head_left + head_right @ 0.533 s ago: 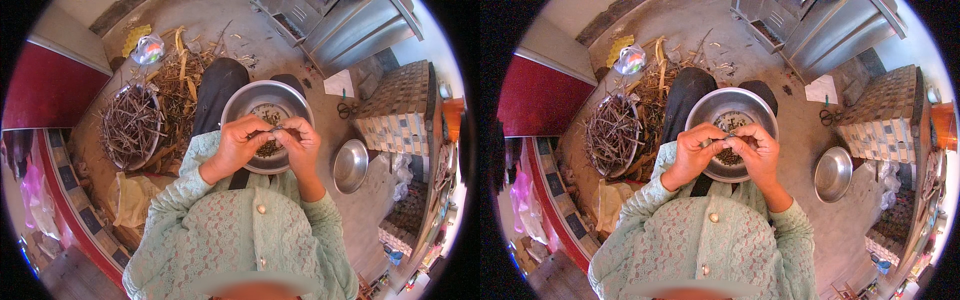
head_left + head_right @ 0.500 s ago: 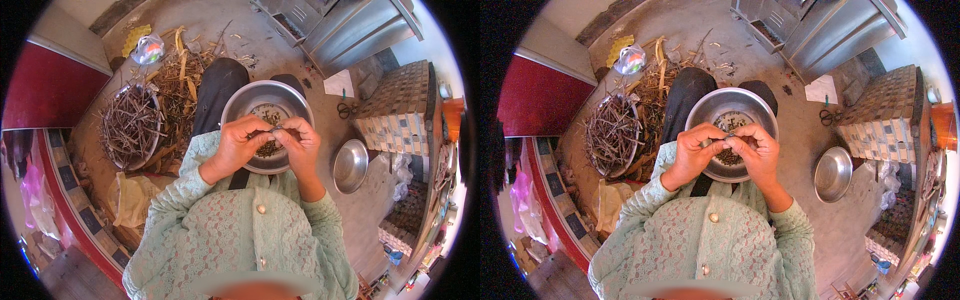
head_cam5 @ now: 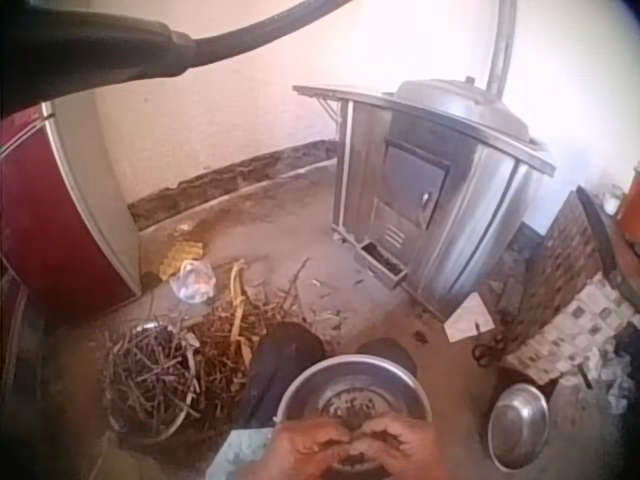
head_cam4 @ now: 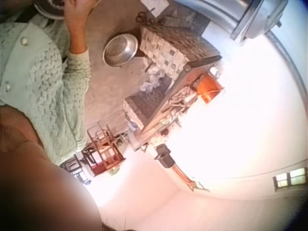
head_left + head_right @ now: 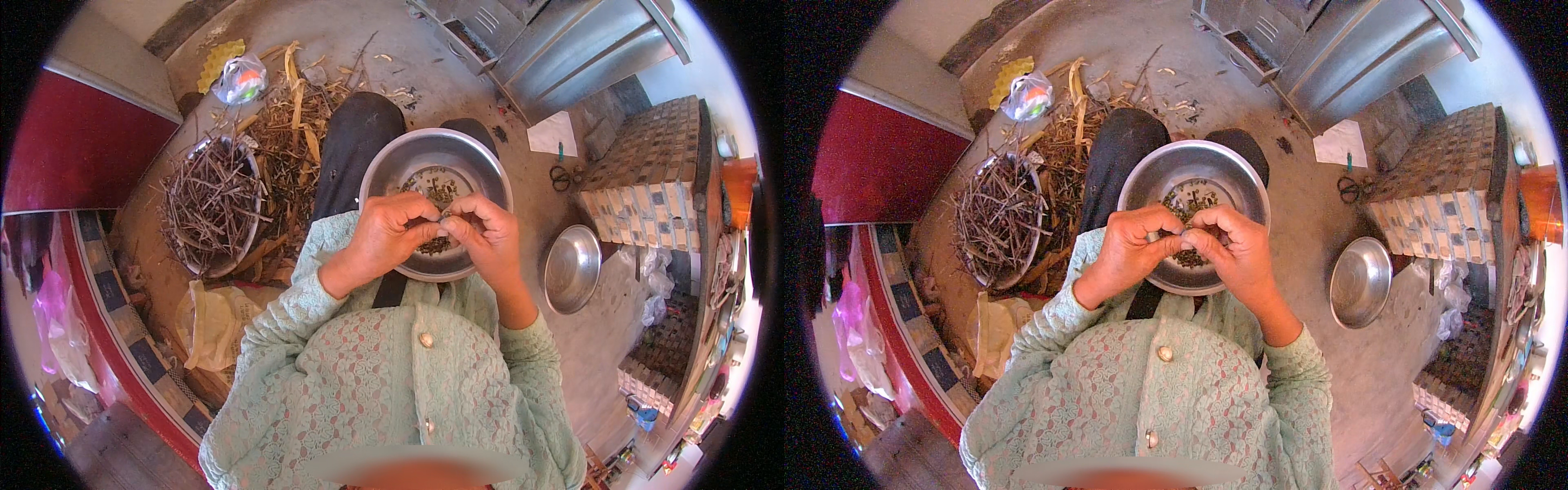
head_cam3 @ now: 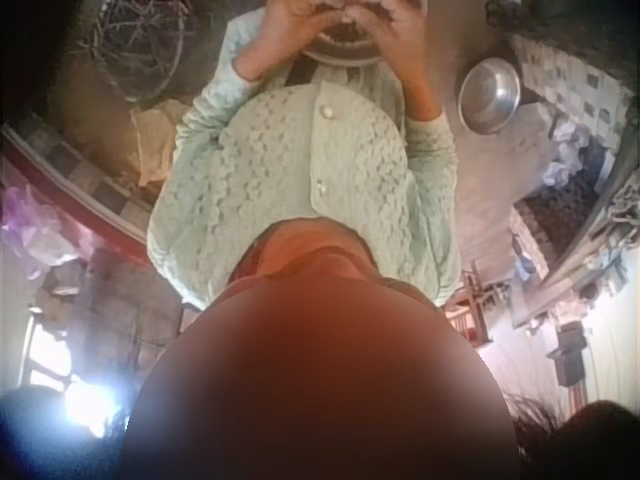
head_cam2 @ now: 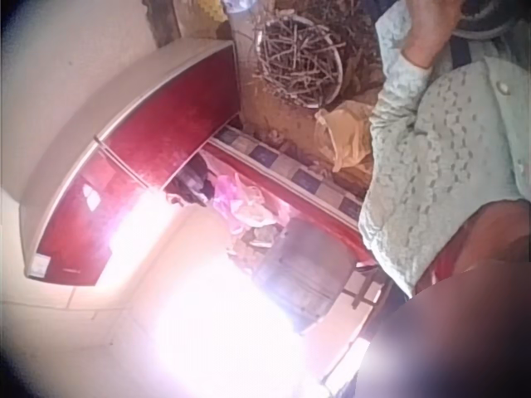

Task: The person sits on the floor and shells green vegetable pods by hand, placing the seeds into a metal bowl. They continue shelling multiple pods and then stir the collected seeds in the bowl before standing up and walking away.

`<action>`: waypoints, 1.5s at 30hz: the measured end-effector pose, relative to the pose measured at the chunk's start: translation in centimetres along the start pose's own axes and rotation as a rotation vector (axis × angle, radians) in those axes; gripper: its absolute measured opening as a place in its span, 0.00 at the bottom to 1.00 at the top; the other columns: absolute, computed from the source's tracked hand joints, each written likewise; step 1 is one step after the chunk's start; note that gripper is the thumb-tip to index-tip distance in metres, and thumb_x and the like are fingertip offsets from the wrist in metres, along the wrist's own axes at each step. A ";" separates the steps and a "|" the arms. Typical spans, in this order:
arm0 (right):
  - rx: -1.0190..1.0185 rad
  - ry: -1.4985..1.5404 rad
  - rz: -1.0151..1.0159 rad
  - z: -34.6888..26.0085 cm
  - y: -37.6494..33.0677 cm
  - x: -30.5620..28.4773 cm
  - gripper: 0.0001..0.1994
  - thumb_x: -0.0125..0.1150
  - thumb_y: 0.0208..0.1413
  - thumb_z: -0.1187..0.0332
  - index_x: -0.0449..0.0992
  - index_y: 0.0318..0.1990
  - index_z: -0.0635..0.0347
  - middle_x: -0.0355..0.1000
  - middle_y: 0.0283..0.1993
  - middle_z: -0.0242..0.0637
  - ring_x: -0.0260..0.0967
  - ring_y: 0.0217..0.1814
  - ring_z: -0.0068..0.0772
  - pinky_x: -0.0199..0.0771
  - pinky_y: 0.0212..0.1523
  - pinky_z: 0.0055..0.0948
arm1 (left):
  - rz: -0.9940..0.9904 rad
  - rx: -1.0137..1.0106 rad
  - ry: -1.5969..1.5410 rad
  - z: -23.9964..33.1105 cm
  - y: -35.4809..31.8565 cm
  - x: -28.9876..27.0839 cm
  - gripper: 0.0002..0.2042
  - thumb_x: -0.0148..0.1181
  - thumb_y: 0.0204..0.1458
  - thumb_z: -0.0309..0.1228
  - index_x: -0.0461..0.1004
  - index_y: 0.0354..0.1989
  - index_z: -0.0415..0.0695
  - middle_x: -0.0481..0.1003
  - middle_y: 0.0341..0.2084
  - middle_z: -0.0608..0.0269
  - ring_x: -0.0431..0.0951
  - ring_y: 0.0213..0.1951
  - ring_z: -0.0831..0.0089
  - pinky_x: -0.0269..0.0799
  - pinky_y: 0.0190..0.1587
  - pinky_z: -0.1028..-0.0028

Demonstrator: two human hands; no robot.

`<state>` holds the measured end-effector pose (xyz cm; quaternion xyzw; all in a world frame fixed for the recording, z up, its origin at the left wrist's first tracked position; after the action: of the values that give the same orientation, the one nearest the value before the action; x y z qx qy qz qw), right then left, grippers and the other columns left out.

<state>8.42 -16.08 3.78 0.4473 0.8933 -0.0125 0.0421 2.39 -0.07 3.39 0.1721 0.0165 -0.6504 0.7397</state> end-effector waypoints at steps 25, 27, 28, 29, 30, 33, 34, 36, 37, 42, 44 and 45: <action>0.114 0.213 -0.039 0.6 -0.7 -1.1 0.07 0.56 0.57 0.68 0.71 0.37 0.63 0.67 0.26 0.27 0.62 0.24 0.13 0.63 0.23 0.15 | -0.316 -0.435 -0.763 -1.4 0.1 0.7 0.05 0.59 0.52 0.27 0.75 0.30 0.38 0.75 0.24 0.66 0.72 0.22 0.83 0.69 0.26 0.83; 0.113 0.174 -0.020 0.6 -0.6 -0.8 0.07 0.57 0.56 0.68 0.71 0.37 0.63 0.67 0.26 0.27 0.62 0.24 0.13 0.63 0.23 0.15 | -0.297 -0.433 -0.747 -1.7 0.1 0.6 0.05 0.59 0.52 0.26 0.75 0.30 0.38 0.75 0.24 0.66 0.72 0.22 0.84 0.69 0.26 0.83; 0.106 0.145 -0.007 0.3 -0.5 -0.5 0.07 0.58 0.56 0.68 0.71 0.37 0.63 0.67 0.27 0.27 0.63 0.24 0.13 0.63 0.23 0.15 | -0.286 -0.409 -0.706 -1.8 0.1 0.7 0.05 0.59 0.52 0.26 0.75 0.30 0.38 0.75 0.24 0.66 0.72 0.22 0.84 0.69 0.26 0.83; 0.098 0.116 0.005 0.2 -0.5 -0.4 0.07 0.58 0.55 0.69 0.71 0.37 0.63 0.68 0.27 0.27 0.63 0.25 0.13 0.63 0.23 0.15 | -0.273 -0.386 -0.666 -2.0 0.0 0.7 0.05 0.59 0.52 0.26 0.75 0.30 0.37 0.75 0.23 0.67 0.72 0.22 0.84 0.69 0.26 0.83; 0.107 0.106 0.000 0.2 -0.5 -0.4 0.07 0.59 0.55 0.69 0.72 0.36 0.63 0.68 0.27 0.27 0.63 0.25 0.13 0.64 0.23 0.15 | -0.261 -0.362 -0.625 -2.2 -0.1 0.8 0.05 0.59 0.51 0.26 0.75 0.30 0.37 0.75 0.23 0.67 0.72 0.22 0.84 0.69 0.25 0.84; 0.128 0.091 -0.013 0.5 -0.3 -0.6 0.07 0.61 0.54 0.69 0.72 0.35 0.63 0.68 0.26 0.27 0.63 0.24 0.13 0.64 0.23 0.15 | -0.252 -0.364 -0.619 -2.5 -0.3 1.0 0.05 0.59 0.51 0.27 0.74 0.29 0.37 0.75 0.23 0.67 0.72 0.21 0.84 0.68 0.25 0.84; 0.131 0.098 -0.019 0.6 -0.3 -0.7 0.07 0.61 0.53 0.69 0.72 0.34 0.63 0.68 0.26 0.27 0.63 0.24 0.13 0.64 0.23 0.15 | -0.264 -0.367 -0.638 -2.4 -0.3 1.0 0.05 0.59 0.52 0.26 0.74 0.29 0.37 0.75 0.23 0.66 0.72 0.21 0.84 0.68 0.25 0.84; 0.142 0.131 -0.028 0.6 -0.3 -0.8 0.07 0.61 0.53 0.69 0.72 0.33 0.63 0.69 0.26 0.27 0.63 0.23 0.13 0.65 0.22 0.15 | -0.288 -0.371 -0.675 -2.2 -0.2 0.9 0.05 0.59 0.52 0.26 0.74 0.29 0.37 0.75 0.22 0.66 0.73 0.21 0.83 0.68 0.24 0.84; 0.150 0.157 -0.031 0.6 -0.3 -0.9 0.07 0.62 0.53 0.69 0.72 0.32 0.63 0.69 0.26 0.28 0.63 0.22 0.14 0.65 0.21 0.15 | -0.292 -0.383 -0.703 -2.1 -0.2 0.9 0.05 0.58 0.52 0.26 0.74 0.29 0.37 0.75 0.22 0.65 0.73 0.21 0.82 0.68 0.24 0.84; 0.157 0.203 -0.032 0.5 -0.3 -0.9 0.06 0.61 0.53 0.70 0.72 0.31 0.63 0.69 0.25 0.29 0.64 0.21 0.15 0.65 0.21 0.16 | -0.313 -0.433 -0.759 -2.3 -0.3 0.9 0.07 0.56 0.54 0.28 0.74 0.30 0.37 0.75 0.23 0.63 0.74 0.22 0.80 0.70 0.25 0.82; 0.167 0.207 -0.033 0.4 -0.3 -0.9 0.06 0.61 0.53 0.70 0.72 0.31 0.64 0.69 0.25 0.29 0.64 0.22 0.15 0.66 0.21 0.16 | -0.307 -0.444 -0.805 -2.3 -0.3 0.9 0.07 0.55 0.55 0.29 0.74 0.30 0.37 0.75 0.23 0.63 0.74 0.22 0.80 0.70 0.26 0.81; 0.167 0.210 -0.035 0.5 -0.3 -0.9 0.06 0.61 0.53 0.70 0.72 0.31 0.64 0.69 0.25 0.30 0.64 0.22 0.15 0.66 0.21 0.16 | -0.303 -0.449 -0.828 -2.3 -0.3 0.9 0.08 0.55 0.55 0.30 0.74 0.30 0.38 0.75 0.23 0.63 0.74 0.22 0.79 0.70 0.26 0.81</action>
<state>8.74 -17.02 3.41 0.4326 0.8962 -0.0405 -0.0891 2.70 -0.34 0.89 -0.2685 -0.1141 -0.7448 0.6001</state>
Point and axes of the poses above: each hand's wrist, its own y-axis towards the middle knuckle, its own x-axis out of the palm, z = x × y, the point moved 1 cm from there along y, towards the middle knuckle
